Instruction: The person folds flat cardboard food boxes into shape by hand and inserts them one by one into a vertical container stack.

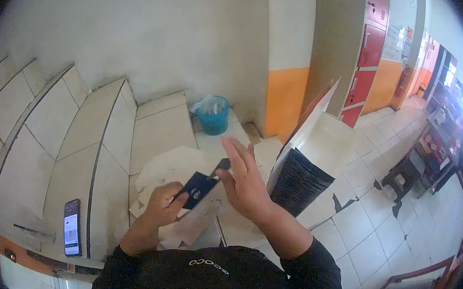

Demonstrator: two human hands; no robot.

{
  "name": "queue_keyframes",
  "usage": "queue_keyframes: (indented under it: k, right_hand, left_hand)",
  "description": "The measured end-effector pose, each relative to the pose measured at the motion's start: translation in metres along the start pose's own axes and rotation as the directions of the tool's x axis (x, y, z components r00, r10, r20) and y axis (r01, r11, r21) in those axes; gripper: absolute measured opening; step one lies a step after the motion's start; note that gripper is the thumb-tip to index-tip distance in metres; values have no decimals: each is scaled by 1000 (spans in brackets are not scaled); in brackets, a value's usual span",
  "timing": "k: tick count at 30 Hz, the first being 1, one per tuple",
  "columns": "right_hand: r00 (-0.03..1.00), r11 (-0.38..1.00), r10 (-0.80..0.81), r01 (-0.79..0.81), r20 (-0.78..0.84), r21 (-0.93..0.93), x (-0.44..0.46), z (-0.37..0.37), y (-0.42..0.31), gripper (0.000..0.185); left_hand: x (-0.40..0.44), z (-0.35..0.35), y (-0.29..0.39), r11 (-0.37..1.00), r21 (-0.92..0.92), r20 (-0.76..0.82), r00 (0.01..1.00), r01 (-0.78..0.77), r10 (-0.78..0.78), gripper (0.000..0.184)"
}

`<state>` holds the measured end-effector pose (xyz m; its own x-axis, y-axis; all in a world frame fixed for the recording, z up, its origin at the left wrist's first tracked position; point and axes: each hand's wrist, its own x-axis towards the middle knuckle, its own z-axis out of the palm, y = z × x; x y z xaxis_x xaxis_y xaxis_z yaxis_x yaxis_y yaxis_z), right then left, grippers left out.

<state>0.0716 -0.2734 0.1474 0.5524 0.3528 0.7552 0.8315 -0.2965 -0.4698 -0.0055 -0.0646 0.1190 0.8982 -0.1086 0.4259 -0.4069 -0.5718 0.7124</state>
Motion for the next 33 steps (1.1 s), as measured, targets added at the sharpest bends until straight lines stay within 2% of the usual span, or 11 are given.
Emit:
queue_keyframes:
  k: [4, 6, 11, 13, 14, 17, 18, 21, 26, 29, 33]
  right_hand:
    - [959, 961, 127, -183, 255, 208, 8, -1, 4, 18]
    - [943, 972, -89, 11, 320, 236, 10, 3, 2, 6]
    - [524, 948, -319, 164, 790, 273, 15, -4, -8, 9]
    - [601, 922, -385, 285, 700, 262, 9, 1, -1, 26]
    - [634, 906, -419, 344, 650, 248, 6, 3, 0, 35]
    - [962, 983, -178, 184, 205, -10, -1, 11, -16, 63]
    - [970, 995, -103, 100, 221, 25, -8, 22, -21, 70]
    - [953, 971, 140, -185, 269, 151, -35, 61, -21, 82]
    - [900, 865, 347, -416, 266, 281, -35, 44, 7, 43]
    - [745, 326, 557, -602, 366, 729, -42, 33, 19, 18]
    - [998, 976, -6, -7, 62, 218, -50, 33, 4, 17]
  left_hand:
    - [-24, 13, -18, 852, -402, 183, 941, 336, -284, 15]
    - [-26, 25, -10, 659, -566, 287, 867, 496, -407, 15]
    - [-31, 40, -22, 825, -432, 311, 918, 366, -245, 12]
    - [-28, 36, -18, 957, -210, 291, 947, 201, -135, 10]
    - [-28, 35, -21, 913, -334, 159, 968, 236, -192, 10]
    - [-20, 32, -14, 729, -675, -275, 879, 112, -390, 10]
    - [-12, 28, -1, 673, -738, -449, 775, -40, -446, 10]
    - [-11, 27, -12, 807, -569, -561, 792, -159, -240, 12]
    - [-7, 14, 6, 875, -458, -567, 810, -158, -150, 17]
    - [-13, 7, -11, 898, -430, -548, 817, -90, -180, 16]
    - [-3, 38, -3, 890, -457, -590, 753, -16, -290, 15]
